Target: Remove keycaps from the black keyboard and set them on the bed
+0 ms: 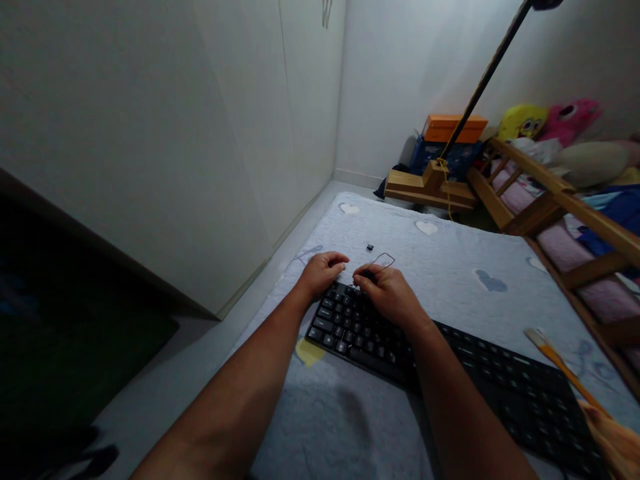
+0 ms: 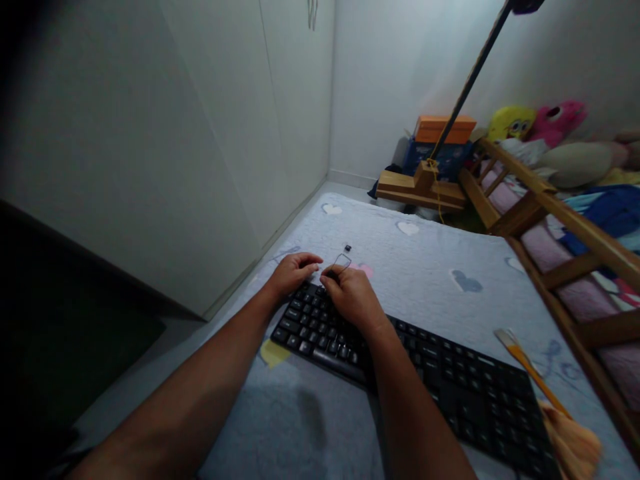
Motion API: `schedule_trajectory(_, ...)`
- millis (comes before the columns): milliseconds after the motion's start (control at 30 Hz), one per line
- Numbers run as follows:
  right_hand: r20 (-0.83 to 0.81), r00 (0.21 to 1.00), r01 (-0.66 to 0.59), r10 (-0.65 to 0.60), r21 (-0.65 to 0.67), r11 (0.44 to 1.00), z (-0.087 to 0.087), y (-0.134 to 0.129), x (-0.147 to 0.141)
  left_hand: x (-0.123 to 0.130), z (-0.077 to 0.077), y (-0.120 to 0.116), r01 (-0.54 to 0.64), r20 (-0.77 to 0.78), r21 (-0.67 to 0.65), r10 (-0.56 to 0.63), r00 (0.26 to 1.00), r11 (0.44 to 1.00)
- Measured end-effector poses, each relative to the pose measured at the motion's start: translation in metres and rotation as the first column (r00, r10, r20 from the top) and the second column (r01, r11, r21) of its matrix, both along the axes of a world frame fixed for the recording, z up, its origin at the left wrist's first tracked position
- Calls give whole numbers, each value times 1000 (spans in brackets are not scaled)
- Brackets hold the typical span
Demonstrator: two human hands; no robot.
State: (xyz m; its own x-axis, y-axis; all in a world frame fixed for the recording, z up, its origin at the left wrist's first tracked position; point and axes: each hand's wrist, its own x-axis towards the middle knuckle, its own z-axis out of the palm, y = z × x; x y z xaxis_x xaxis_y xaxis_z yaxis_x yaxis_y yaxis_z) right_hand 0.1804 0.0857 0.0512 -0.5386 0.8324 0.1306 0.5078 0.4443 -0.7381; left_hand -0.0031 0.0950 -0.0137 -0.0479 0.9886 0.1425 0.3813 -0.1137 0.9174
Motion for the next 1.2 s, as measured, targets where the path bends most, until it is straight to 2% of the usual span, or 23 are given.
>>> schedule_trajectory(467, -4, 989, -146, 146, 7, 989, -5, 3, 1, 0, -1, 0, -10, -2, 5, 10, 1000, 1000)
schedule_trajectory(800, 31, 988, -148, 149, -22, 989, -2, 0, -1, 0, -2, 0, -2, 2, 0, 2, 1000, 1000)
schedule_trajectory(1067, 121, 986, -116, 112, 22, 993, -2, -6, -7, -1, -4, 1, 2, 4, 9, -2, 1000, 1000)
schedule_trajectory(1200, 117, 981, -156, 155, -3, 988, -2, -3, -5, -2, -7, 2, 6, -2, 13, -6, 1000, 1000)
